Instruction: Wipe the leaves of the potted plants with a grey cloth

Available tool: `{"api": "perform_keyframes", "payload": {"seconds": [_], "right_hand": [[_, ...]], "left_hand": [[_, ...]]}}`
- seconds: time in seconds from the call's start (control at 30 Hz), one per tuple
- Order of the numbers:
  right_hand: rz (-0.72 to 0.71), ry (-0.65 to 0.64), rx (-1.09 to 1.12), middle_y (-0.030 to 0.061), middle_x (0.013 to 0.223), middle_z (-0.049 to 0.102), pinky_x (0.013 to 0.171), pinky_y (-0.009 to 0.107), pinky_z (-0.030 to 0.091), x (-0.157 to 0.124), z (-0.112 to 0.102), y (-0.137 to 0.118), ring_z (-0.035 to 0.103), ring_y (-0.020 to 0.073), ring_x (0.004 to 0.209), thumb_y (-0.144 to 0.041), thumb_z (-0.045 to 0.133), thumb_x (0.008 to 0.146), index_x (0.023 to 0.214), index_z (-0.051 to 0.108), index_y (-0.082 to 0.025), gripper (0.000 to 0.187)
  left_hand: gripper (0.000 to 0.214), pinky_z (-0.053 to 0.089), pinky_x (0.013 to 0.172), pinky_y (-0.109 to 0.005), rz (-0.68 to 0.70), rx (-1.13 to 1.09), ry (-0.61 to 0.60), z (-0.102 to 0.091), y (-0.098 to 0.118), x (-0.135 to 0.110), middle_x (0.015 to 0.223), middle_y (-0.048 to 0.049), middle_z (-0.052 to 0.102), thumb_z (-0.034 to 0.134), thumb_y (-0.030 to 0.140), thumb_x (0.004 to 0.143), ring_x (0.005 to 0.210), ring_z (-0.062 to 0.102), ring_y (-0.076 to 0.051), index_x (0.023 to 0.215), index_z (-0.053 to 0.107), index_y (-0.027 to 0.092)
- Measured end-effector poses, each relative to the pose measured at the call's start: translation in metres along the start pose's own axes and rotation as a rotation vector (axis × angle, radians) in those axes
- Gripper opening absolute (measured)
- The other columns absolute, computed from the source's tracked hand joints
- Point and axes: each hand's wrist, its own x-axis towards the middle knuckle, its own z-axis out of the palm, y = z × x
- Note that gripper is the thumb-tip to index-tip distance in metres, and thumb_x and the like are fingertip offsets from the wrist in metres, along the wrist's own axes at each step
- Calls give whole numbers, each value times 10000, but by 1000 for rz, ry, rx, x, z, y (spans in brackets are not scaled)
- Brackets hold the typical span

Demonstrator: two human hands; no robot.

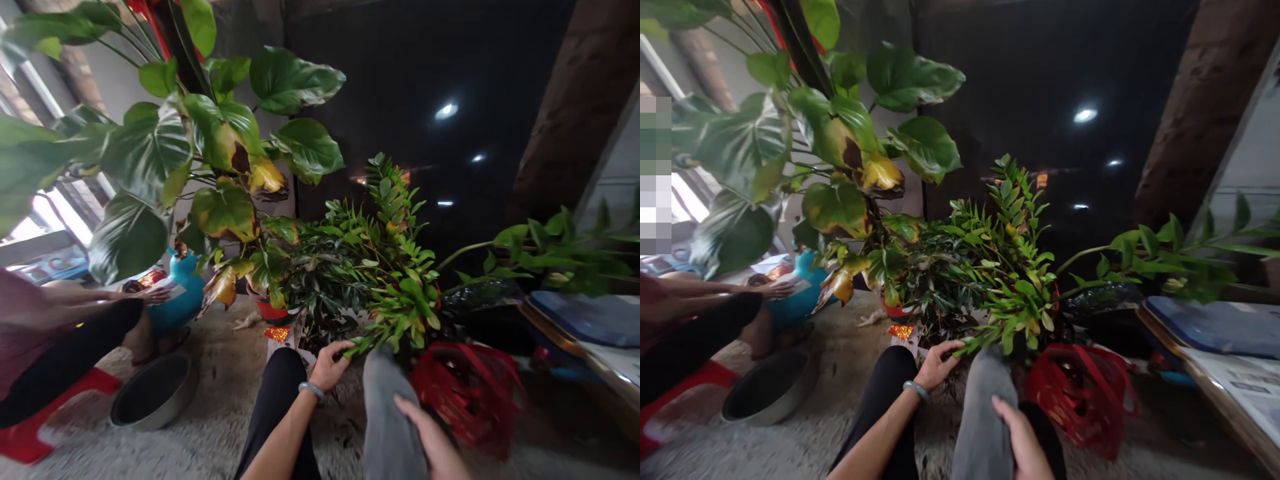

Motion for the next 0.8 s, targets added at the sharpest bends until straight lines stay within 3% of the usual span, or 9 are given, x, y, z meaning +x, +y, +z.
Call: {"api": "perform_keyframes", "payload": {"seconds": [0.1, 0.23, 0.3, 0.37, 0.43, 0.57, 0.63, 0.7, 0.8], "right_hand": [[-127, 102, -55, 81, 684, 755, 791, 379, 571, -16, -15, 11, 708, 360, 942, -435, 840, 438, 604, 676, -207, 326], [-140, 327, 120, 71, 662, 751, 673, 408, 589, -30, -27, -56, 728, 351, 785, -445, 837, 471, 800, 710, -188, 436], [-161, 335, 296, 55, 645, 747, 688, 420, 594, -29, -17, -92, 731, 339, 751, -340, 808, 492, 825, 705, -205, 373], [-178, 278, 380, 34, 608, 734, 713, 422, 593, -23, 0, -110, 735, 330, 762, -266, 762, 508, 790, 685, -228, 294], [-146, 198, 322, 39, 586, 723, 719, 433, 588, -14, 17, -104, 733, 340, 793, -265, 748, 496, 732, 663, -229, 253], [-94, 33, 6, 83, 625, 731, 701, 417, 567, -9, 34, -53, 718, 356, 813, -382, 813, 393, 682, 692, -177, 375], [-103, -11, -96, 84, 637, 735, 689, 389, 553, -14, 34, -33, 713, 342, 797, -430, 825, 356, 678, 718, -160, 434], [-114, -4, -138, 74, 632, 734, 695, 374, 542, -19, 32, -26, 708, 330, 794, -453, 823, 334, 655, 725, -166, 441], [-125, 15, -148, 71, 615, 729, 715, 379, 533, -22, 28, -33, 703, 335, 802, -469, 818, 308, 609, 722, -179, 430]], "left_hand": [[276, 532, 945, -331, -1, 6, -21, 1, -1, 0, 1033, -52, 778, 644, 131, 734, 993, 699, -220, 970, 775, 191], [291, 528, 938, -334, -6, -1, -30, 4, 0, 0, 1028, -61, 779, 642, 134, 726, 987, 701, -232, 983, 773, 176], [285, 529, 933, -336, -6, -9, -26, 4, 2, 0, 1028, -64, 779, 643, 145, 730, 984, 702, -239, 981, 775, 177], [287, 526, 935, -335, -9, -19, -23, 4, 5, -1, 1029, -58, 779, 647, 147, 723, 988, 701, -242, 974, 779, 186], [296, 521, 940, -332, -21, -40, -17, 3, 9, -2, 1022, -52, 781, 655, 139, 701, 991, 698, -243, 962, 784, 193], [313, 519, 906, -325, -83, -170, 7, 2, 10, -2, 941, -43, 785, 657, 96, 616, 932, 697, -234, 883, 791, 192], [306, 534, 805, -311, -190, -286, 150, 0, 6, 2, 780, -27, 767, 627, 38, 524, 804, 687, -213, 754, 772, 180], [249, 523, 659, -287, -322, -382, 385, -5, 0, 8, 611, -1, 687, 586, 30, 473, 655, 640, -182, 641, 708, 168], [176, 469, 545, -252, -413, -430, 655, -17, -6, 13, 605, 18, 598, 561, 102, 510, 585, 587, -150, 661, 610, 177]]}}
